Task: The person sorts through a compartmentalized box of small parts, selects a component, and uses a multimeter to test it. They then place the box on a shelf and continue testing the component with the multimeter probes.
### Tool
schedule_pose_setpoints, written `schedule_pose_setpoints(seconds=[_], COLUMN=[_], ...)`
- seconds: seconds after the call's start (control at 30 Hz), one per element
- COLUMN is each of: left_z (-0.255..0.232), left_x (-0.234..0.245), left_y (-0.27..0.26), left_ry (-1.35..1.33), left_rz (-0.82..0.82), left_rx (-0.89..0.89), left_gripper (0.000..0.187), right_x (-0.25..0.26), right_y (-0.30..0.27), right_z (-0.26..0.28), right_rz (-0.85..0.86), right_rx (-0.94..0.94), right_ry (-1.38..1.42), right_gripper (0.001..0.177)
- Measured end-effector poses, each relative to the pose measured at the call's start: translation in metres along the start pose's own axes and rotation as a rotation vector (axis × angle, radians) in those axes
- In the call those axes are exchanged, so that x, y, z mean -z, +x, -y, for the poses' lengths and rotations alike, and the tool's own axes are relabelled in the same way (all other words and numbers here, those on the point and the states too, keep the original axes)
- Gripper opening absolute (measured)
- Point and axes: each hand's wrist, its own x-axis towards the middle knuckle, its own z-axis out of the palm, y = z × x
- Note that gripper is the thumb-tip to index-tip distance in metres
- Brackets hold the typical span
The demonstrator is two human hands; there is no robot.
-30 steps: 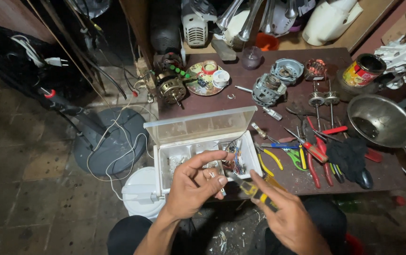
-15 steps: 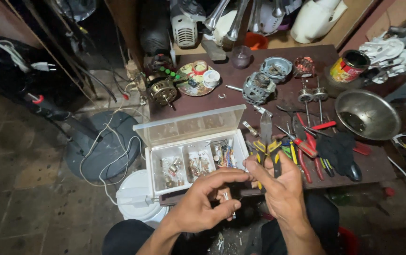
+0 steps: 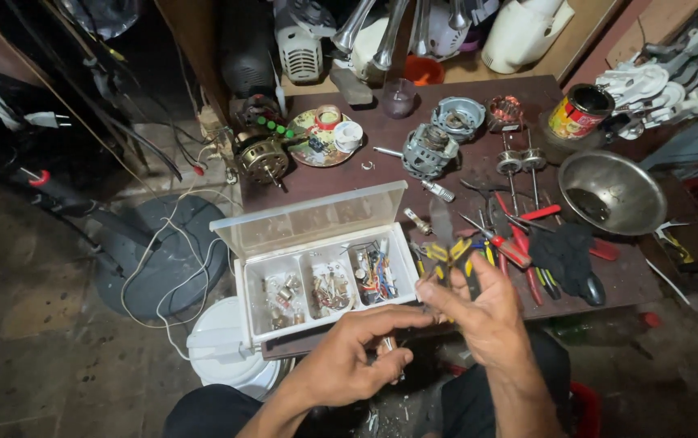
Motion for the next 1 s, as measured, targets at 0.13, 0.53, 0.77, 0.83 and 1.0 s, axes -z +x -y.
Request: schedule_pose_setpoints(seconds=[0.13, 0.53, 0.77, 0.83, 1.0], left_z=[-0.012, 0.010, -0.002, -0.006, -0.009], left_x=[0.015, 0.050, 0.059, 0.061, 0.069], left_y=[-0.002, -0.018, -0.021, -0.023, -0.032], left_ry=[0.072, -0.253, -0.128, -0.101, -0.054], left_rz=[-0.007, -0.498, -0.636, -0.637, -0.616], left_rx=[-0.131, -0.061, -0.042, -0.056, -0.033], left_gripper=[0.041, 0.038, 0.038, 0.037, 0.038], right_x=[0.004, 0.034, 0.046, 0.052, 0.044], right_y=[0.010, 0.040, 0.021, 0.020, 0.015], right_z=[0.034, 0.032, -0.018, -0.043, -0.063], right_rz=[-0.139, -0.090, -0.118, -0.127, -0.289], right_rx=[-0.009, -0.196, 0.112, 0.285, 0.486], right_ry=[-0.204, -0.960, -1.450, -1.542, -1.647], right_gripper=[0.030, 0.048, 0.048, 0.040, 0.052])
